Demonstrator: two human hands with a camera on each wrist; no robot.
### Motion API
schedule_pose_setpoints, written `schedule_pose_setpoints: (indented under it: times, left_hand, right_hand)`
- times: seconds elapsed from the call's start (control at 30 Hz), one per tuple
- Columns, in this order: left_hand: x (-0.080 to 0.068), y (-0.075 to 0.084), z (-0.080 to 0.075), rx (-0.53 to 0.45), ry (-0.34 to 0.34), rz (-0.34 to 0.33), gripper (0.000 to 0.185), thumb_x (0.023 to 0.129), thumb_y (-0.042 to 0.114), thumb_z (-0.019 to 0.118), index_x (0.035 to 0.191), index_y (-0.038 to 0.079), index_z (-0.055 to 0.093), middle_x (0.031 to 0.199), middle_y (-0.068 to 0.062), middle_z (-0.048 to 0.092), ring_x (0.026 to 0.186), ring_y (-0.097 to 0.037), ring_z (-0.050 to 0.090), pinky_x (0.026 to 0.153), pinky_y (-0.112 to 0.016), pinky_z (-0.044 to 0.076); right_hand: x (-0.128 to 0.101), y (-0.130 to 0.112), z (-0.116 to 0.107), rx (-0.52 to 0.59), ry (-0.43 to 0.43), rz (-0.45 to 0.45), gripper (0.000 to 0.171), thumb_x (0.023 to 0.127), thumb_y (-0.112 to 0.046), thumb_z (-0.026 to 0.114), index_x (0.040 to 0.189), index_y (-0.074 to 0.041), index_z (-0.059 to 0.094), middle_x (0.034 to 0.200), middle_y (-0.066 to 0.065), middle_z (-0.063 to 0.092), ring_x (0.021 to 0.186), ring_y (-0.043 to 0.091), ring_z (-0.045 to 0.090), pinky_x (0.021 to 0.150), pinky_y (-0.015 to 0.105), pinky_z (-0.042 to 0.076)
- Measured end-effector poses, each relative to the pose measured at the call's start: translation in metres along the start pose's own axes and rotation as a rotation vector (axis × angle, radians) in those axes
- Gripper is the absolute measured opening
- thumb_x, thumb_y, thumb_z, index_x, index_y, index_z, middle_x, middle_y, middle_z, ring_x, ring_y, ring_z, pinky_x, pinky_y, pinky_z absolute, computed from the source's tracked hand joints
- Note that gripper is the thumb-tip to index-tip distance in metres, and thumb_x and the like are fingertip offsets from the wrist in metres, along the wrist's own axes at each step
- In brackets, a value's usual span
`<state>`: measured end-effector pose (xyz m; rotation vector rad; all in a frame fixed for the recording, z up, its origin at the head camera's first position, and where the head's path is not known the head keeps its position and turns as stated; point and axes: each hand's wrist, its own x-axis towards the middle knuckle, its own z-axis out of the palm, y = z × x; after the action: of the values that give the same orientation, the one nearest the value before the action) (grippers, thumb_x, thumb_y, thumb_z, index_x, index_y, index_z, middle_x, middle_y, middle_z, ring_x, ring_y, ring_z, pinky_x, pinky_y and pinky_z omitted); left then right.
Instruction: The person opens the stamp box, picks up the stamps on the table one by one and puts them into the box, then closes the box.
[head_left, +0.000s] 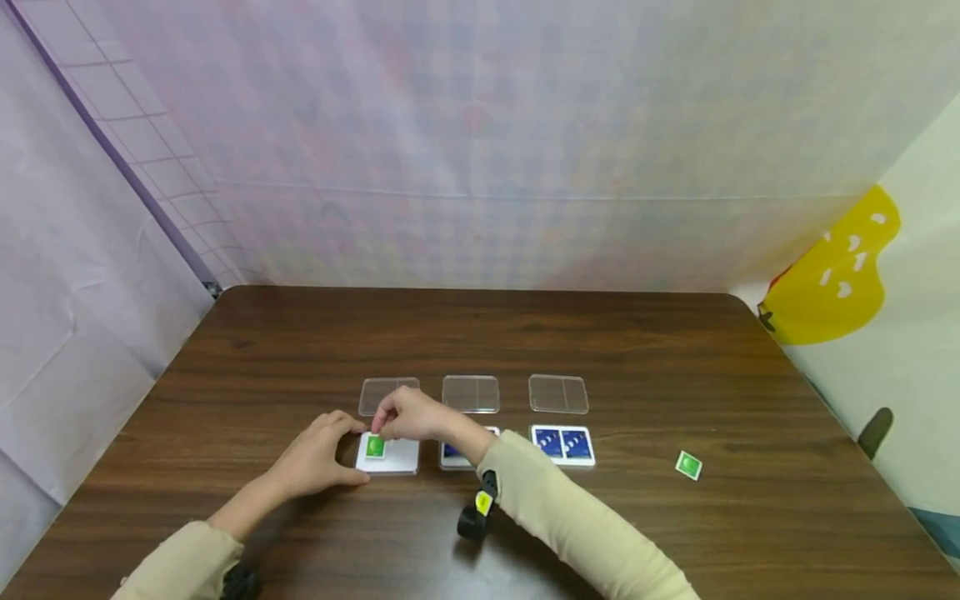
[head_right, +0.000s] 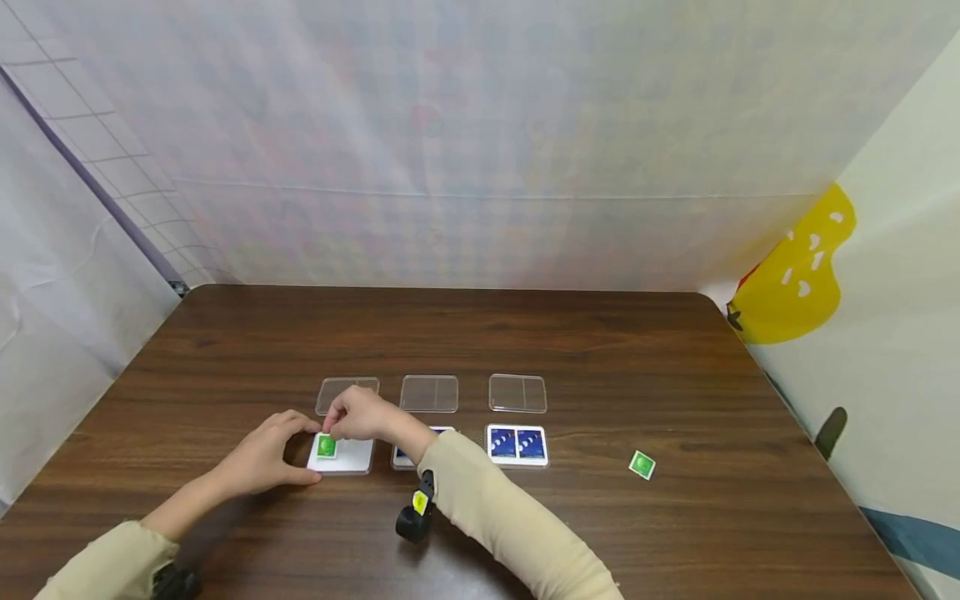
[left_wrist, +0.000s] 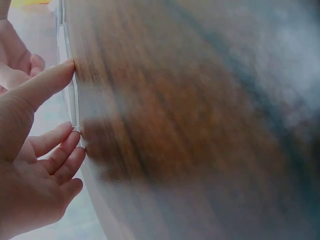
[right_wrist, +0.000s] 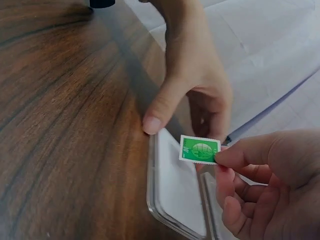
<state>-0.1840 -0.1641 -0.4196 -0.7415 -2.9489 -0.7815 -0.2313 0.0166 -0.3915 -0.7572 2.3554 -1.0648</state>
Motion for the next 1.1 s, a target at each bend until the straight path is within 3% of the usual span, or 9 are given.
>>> schedule_pose_setpoints:
  times: [0.63,1.1]
  left_hand:
    - [0.000,0.000,-0.001,-0.006,-0.003,-0.007,0.056,0.059,0.031,0.083,0.104,0.004,0.062,0.102,-0.007,0.058,0.100,-0.028,0.052,0.085,-0.047,0.044]
    - [-0.001,0.001,0.001,-0.014,-0.003,-0.015,0.056,0.058,0.028,0.083,0.104,0.003,0.062,0.102,-0.006,0.058,0.099,-0.028,0.052,0.085,-0.047,0.044]
  right_hand:
    - [0.005,0.002,0.027,-0.411,0.236,-0.019,0.010,0.070,-0.005,0.065,0.074,-0.014,0.069,0.067,-0.008,0.062,0.061,0.003,0.051,0.055,0.013,0.038]
    - [0.001,0.000,0.033,-0.540,0.279,-0.027,0.011,0.069,-0.009,0.066,0.078,-0.015,0.067,0.074,-0.005,0.062,0.066,0.007,0.055,0.056,0.016,0.042]
